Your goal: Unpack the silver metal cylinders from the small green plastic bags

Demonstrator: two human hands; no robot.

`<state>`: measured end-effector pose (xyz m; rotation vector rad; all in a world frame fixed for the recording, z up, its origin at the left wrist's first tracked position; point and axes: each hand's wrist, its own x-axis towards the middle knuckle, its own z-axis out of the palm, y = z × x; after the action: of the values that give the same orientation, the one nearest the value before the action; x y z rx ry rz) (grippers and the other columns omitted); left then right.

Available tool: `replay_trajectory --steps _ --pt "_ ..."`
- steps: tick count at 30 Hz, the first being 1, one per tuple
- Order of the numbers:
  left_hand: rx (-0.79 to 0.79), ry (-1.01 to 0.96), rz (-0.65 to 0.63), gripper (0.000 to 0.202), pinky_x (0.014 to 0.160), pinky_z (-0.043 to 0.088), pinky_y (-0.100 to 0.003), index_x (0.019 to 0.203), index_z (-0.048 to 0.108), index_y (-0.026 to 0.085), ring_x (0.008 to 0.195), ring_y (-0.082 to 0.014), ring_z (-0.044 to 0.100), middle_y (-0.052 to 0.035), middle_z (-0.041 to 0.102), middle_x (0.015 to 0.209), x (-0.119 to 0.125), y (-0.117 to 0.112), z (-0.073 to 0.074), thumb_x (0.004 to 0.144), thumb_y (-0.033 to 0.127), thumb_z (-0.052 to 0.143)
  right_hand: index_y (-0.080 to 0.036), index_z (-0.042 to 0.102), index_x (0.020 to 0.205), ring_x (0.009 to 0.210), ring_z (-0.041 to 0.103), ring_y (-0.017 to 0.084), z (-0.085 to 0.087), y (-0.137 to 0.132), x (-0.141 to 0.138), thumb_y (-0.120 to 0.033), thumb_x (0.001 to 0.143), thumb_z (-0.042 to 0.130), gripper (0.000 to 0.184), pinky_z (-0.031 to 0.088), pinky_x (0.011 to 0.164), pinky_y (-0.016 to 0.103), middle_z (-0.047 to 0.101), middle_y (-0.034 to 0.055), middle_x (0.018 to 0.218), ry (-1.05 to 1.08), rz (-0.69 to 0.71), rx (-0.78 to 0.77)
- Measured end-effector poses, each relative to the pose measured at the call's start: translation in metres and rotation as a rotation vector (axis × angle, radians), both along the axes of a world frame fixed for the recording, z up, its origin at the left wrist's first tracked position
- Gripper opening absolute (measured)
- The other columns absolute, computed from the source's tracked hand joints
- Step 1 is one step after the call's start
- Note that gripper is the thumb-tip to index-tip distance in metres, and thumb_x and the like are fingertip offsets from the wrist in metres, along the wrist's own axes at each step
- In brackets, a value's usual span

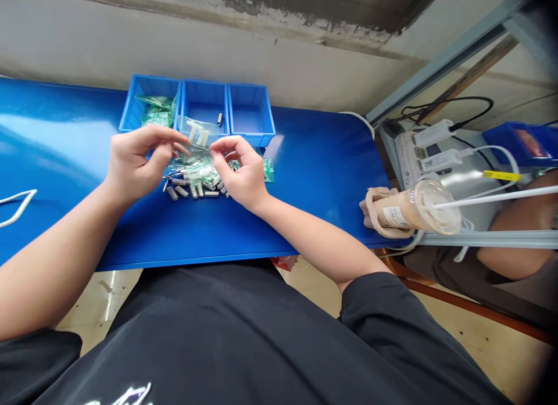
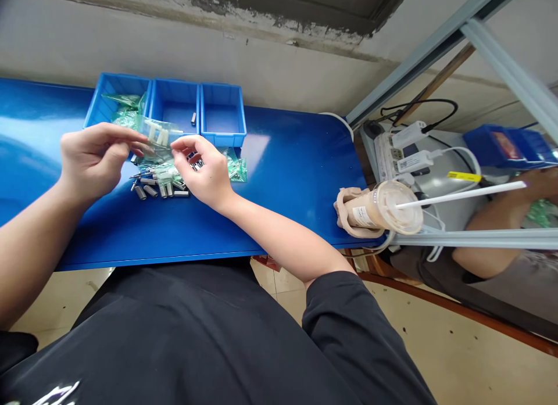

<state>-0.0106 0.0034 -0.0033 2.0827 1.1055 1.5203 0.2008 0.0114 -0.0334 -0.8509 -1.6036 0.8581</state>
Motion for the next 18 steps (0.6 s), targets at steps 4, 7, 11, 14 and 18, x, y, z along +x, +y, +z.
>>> replay_trajectory --steps 4,7,11,14,18 --pt "0.027 0.027 0.005 0.012 0.069 0.065 -0.015 0.100 0.082 0.020 0.075 -0.0099 0.079 -0.0030 0.082 0.091 0.0003 0.0004 -0.0015 0.094 0.023 0.072 -0.021 0.063 0.102 0.091 0.068 0.008 -0.0029 0.0010 -0.0018 -0.034 0.101 0.063 0.013 0.062 0.081 0.025 0.074 0.0014 0.100 0.000 -0.027 0.005" --pt "0.029 0.006 0.003 0.016 0.070 0.064 -0.014 0.108 0.079 0.021 0.076 -0.0096 0.080 -0.0024 0.082 0.092 0.0005 0.0017 -0.0041 0.093 0.024 0.076 -0.022 0.059 0.103 0.088 0.068 0.008 -0.0044 0.0017 -0.0024 -0.035 0.101 0.064 0.014 0.062 0.078 0.024 0.072 0.0001 0.097 0.052 -0.021 0.007" --pt "0.026 -0.034 0.011 0.041 0.067 0.063 -0.015 0.128 0.072 0.023 0.072 -0.0099 0.078 -0.0009 0.082 0.090 -0.0002 0.0027 -0.0064 0.088 0.023 0.077 -0.023 0.057 0.118 0.088 0.070 0.008 -0.0059 0.0022 -0.0025 -0.035 0.101 0.065 0.022 0.062 0.080 0.024 0.073 -0.0012 0.097 0.042 -0.016 -0.009" --pt "-0.003 -0.012 0.027 0.051 0.067 0.064 -0.018 0.137 0.069 0.024 0.071 -0.0104 0.077 -0.0011 0.082 0.092 -0.0016 0.0024 -0.0071 0.086 0.025 0.076 -0.023 0.057 0.126 0.089 0.071 0.009 -0.0065 0.0024 -0.0020 -0.038 0.102 0.063 0.029 0.063 0.083 0.026 0.075 -0.0004 0.099 -0.007 -0.013 -0.027" --pt "0.017 0.031 0.046 0.041 0.070 0.063 -0.015 0.130 0.075 0.025 0.077 -0.0091 0.078 -0.0018 0.082 0.093 -0.0031 0.0027 -0.0079 0.090 0.026 0.077 -0.021 0.065 0.114 0.092 0.070 0.010 -0.0059 0.0028 -0.0014 -0.046 0.103 0.062 0.028 0.063 0.083 0.026 0.075 0.0026 0.104 -0.023 0.000 -0.006"
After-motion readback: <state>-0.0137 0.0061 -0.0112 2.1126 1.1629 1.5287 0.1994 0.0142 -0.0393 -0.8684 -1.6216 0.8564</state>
